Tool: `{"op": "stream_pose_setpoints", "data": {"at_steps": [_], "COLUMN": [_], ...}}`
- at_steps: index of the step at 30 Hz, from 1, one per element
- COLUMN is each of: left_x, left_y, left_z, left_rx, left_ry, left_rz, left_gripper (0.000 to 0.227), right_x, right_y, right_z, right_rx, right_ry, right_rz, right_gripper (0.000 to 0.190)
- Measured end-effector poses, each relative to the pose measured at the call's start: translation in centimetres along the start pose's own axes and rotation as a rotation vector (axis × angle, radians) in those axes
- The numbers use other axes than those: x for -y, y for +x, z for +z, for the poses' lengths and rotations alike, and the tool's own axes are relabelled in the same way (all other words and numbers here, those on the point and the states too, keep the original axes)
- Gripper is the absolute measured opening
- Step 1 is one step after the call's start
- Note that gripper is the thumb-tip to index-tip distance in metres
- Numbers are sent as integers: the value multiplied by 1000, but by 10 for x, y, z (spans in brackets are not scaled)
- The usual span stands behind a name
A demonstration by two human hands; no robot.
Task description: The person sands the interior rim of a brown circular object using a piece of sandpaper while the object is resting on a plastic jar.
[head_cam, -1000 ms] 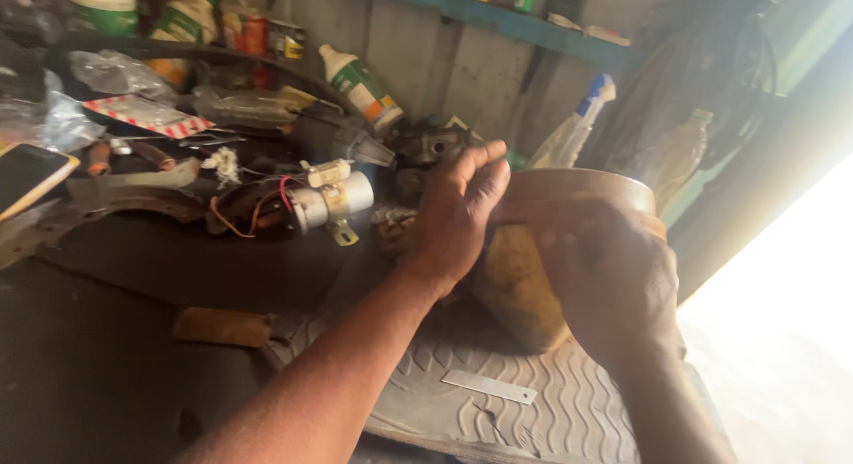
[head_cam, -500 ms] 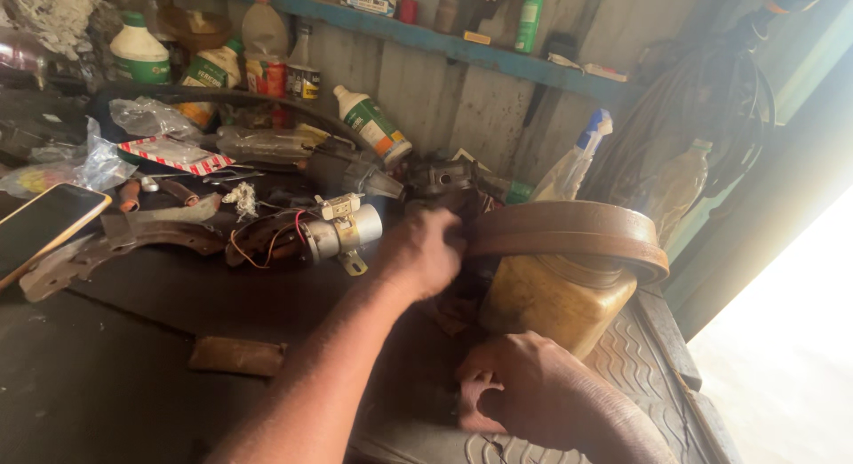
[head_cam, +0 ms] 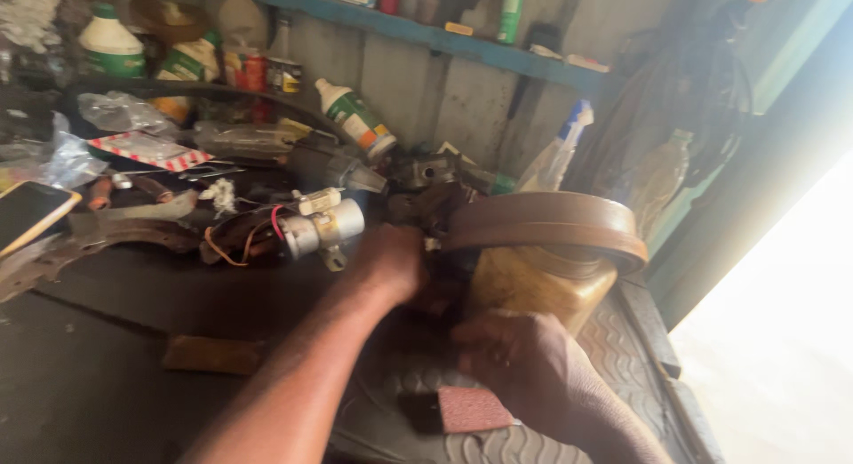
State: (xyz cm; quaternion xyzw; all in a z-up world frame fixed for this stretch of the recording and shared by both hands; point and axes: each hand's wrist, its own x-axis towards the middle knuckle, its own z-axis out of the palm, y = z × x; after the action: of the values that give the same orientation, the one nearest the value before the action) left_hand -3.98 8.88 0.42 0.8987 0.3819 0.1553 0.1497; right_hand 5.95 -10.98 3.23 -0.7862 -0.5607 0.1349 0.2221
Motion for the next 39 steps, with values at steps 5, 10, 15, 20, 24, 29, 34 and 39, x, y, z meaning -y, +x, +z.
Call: {"op": "stream_pose_setpoints", "data": {"at_steps": [5, 10, 15, 20, 24, 29, 34, 39], "left_x": [0, -11, -4, -4, -4, 1, -21, -46], "left_y": [-4, -8, -2, -1, -1, 1, -21, -38], "left_z": [-13, -1, -8, -16, 4, -7, -58, -52], "left_rx": [-182, 120, -68, -134, 160, -95, -243, 32], "left_ry": [-81, 121, 22, -4, 139, 29, -328, -517], "left_rz": [-108, -28, -86, -129, -7, -87, 84, 416], "left_gripper": [27, 40, 35, 34, 33, 31, 29, 34], "right_x": [7, 9, 9, 8, 9, 6, 4, -4], "right_y": [0, -2, -1, 0, -1, -1, 1, 7], "right_z": [1, 11, 14, 14, 17, 14, 17, 29], "right_rx": [-233, -160, -163, -267, -258, -387, -513, -390], "right_ry": [107, 18, 20, 119, 45, 130, 462, 927], "right_rz": [-19, -46, -85, -90, -119, -159, -249, -437], "right_gripper": [33, 37, 37, 38, 37, 32, 59, 62]}}
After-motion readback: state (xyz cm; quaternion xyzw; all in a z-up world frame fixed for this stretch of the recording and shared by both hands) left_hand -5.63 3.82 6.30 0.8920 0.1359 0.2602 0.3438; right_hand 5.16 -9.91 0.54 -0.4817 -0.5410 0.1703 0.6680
